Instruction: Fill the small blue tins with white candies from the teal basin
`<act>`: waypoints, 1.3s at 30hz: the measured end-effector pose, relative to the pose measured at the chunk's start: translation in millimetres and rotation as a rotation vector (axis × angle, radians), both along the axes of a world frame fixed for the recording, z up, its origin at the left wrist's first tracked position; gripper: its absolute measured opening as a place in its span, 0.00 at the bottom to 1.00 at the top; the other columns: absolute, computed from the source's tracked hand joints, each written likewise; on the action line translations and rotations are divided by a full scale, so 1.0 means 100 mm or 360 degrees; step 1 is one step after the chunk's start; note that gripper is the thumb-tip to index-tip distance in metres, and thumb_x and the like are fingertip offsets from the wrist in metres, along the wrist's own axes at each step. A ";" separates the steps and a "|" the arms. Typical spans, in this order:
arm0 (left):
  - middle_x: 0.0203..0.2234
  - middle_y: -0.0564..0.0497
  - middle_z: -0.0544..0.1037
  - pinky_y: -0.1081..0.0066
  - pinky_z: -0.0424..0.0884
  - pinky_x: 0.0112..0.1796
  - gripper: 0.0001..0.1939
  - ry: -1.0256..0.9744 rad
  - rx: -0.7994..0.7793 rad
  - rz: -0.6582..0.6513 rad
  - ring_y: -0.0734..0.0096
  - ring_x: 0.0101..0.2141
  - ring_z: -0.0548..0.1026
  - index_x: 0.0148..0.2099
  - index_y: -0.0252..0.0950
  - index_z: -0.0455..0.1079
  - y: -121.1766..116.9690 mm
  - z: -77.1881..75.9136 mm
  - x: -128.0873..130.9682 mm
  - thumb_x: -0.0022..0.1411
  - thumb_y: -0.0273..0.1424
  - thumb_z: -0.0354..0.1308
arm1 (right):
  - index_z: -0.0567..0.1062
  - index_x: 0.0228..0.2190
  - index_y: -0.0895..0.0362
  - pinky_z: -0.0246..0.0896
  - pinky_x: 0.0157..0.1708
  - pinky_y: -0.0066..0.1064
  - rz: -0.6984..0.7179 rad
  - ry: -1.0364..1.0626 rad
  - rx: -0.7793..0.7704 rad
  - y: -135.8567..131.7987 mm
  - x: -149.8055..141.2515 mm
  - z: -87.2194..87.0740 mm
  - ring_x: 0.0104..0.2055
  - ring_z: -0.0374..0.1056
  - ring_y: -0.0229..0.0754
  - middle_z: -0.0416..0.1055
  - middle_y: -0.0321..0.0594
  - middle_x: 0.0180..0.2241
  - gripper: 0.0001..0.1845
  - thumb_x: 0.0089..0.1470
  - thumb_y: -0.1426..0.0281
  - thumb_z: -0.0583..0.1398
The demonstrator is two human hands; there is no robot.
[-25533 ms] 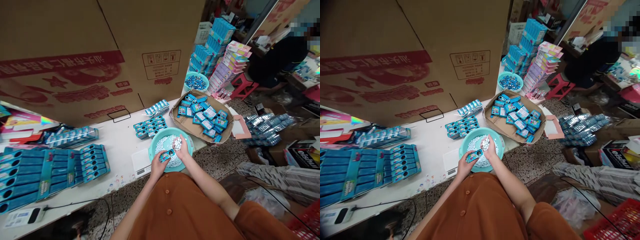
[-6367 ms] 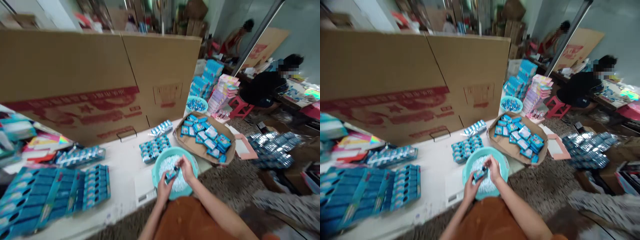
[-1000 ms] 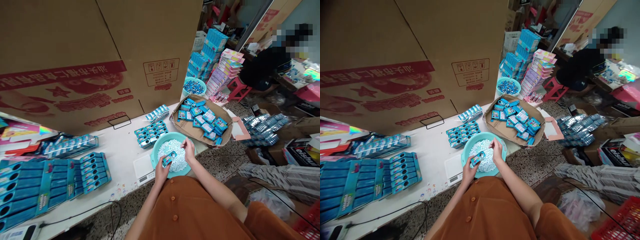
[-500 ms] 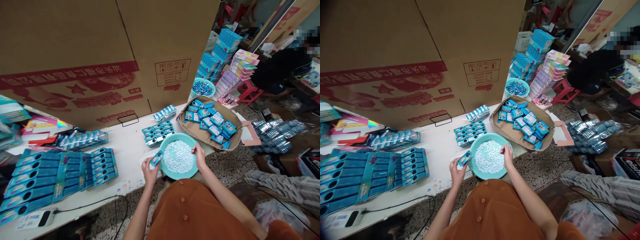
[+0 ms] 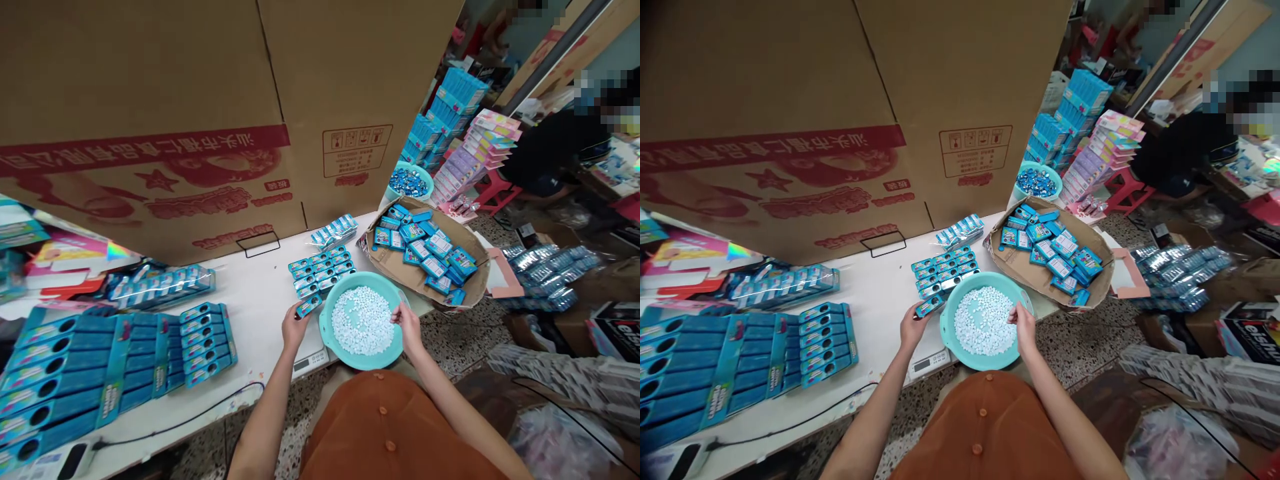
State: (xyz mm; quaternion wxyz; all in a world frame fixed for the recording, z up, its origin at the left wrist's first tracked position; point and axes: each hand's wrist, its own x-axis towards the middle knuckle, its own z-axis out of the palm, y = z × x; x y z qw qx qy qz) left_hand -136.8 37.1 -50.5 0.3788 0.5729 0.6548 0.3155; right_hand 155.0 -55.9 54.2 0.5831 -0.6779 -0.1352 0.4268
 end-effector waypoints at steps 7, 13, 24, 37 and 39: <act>0.41 0.46 0.70 0.61 0.68 0.45 0.19 0.0027 -0.0009 -0.0011 0.59 0.45 0.70 0.45 0.38 0.70 0.13 -0.31 0.12 0.48 0.29 0.57 | 0.71 0.18 0.54 0.60 0.25 0.31 -0.0111 -0.0084 -0.0120 -0.16 0.09 -0.07 0.22 0.62 0.39 0.65 0.36 0.17 0.21 0.43 0.49 0.61; 0.38 0.46 0.68 0.59 0.70 0.41 0.20 0.0060 -0.0094 0.0224 0.62 0.37 0.71 0.46 0.34 0.64 0.12 -0.47 0.16 0.49 0.32 0.58 | 0.71 0.17 0.55 0.59 0.24 0.31 -0.0080 -0.0056 -0.0144 -0.15 0.06 -0.11 0.22 0.62 0.39 0.66 0.36 0.18 0.22 0.42 0.48 0.62; 0.39 0.47 0.66 0.55 0.70 0.43 0.27 0.0098 0.0052 0.0625 0.59 0.40 0.70 0.45 0.35 0.59 -0.14 -0.28 0.27 0.46 0.43 0.61 | 0.72 0.17 0.55 0.57 0.28 0.31 0.0063 -0.0362 -0.0020 0.11 0.57 -0.18 0.23 0.61 0.40 0.66 0.36 0.18 0.23 0.46 0.49 0.59; 0.43 0.44 0.71 0.53 0.70 0.43 0.29 0.0163 -0.0116 0.0643 0.54 0.42 0.71 0.48 0.37 0.66 -0.16 0.29 0.91 0.47 0.48 0.59 | 0.65 0.51 0.66 0.50 0.55 0.42 -0.0207 -0.1845 -0.1133 0.27 3.35 -0.38 0.55 0.57 0.55 0.64 0.58 0.50 0.30 0.49 0.62 0.60; 0.44 0.43 0.71 0.56 0.71 0.41 0.30 0.0096 -0.0181 0.0479 0.55 0.41 0.71 0.49 0.36 0.66 -0.03 0.33 1.17 0.49 0.50 0.57 | 0.60 0.55 0.69 0.52 0.54 0.44 -0.0286 -0.1744 -0.1387 0.22 3.66 -0.45 0.56 0.57 0.58 0.61 0.63 0.53 0.39 0.47 0.59 0.61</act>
